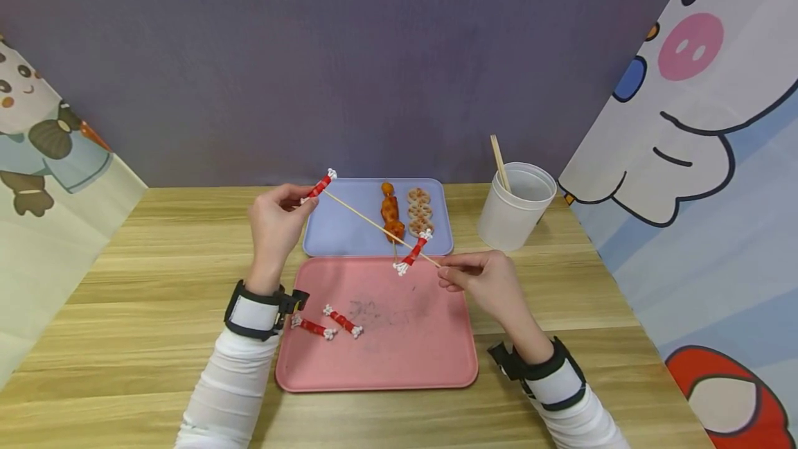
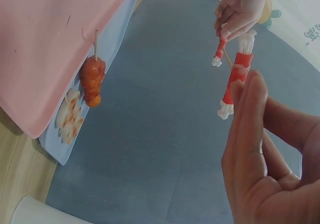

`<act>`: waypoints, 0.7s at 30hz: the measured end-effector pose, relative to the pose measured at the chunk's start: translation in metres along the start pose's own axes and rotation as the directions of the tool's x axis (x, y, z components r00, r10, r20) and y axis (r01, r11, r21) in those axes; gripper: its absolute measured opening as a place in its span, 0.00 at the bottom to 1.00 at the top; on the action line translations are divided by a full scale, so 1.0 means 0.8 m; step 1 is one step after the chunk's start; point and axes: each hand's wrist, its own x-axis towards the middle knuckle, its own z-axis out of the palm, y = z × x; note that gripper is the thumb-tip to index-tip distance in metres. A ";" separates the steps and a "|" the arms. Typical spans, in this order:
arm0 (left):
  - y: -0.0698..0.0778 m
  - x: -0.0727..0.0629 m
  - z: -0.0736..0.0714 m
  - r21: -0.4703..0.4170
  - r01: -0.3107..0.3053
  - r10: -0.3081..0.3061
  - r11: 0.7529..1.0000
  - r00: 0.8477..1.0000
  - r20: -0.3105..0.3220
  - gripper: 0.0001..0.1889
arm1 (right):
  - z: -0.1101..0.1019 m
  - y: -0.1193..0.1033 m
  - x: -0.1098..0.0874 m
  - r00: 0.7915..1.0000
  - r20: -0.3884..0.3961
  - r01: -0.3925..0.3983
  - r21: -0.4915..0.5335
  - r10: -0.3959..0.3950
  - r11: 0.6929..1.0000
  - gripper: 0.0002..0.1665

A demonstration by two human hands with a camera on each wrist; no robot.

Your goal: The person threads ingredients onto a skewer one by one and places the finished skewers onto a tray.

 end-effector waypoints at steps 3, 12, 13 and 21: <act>0.002 -0.002 0.001 -0.001 -0.003 0.003 1.000 1.000 -0.006 0.05 | 0.000 0.000 0.000 1.000 0.000 0.002 0.003 -0.002 1.000 0.17; 0.003 -0.004 0.009 0.021 -0.001 0.001 1.000 1.000 -0.009 0.05 | 0.001 0.002 0.000 1.000 0.002 0.003 -0.010 -0.003 1.000 0.16; 0.004 -0.004 0.010 0.023 -0.002 0.002 1.000 1.000 -0.007 0.04 | 0.001 0.003 0.000 1.000 -0.001 0.005 -0.013 -0.005 1.000 0.16; 0.004 -0.005 0.011 0.028 0.007 -0.007 1.000 1.000 0.005 0.04 | 0.005 0.005 0.003 1.000 -0.015 0.010 -0.052 -0.011 0.999 0.16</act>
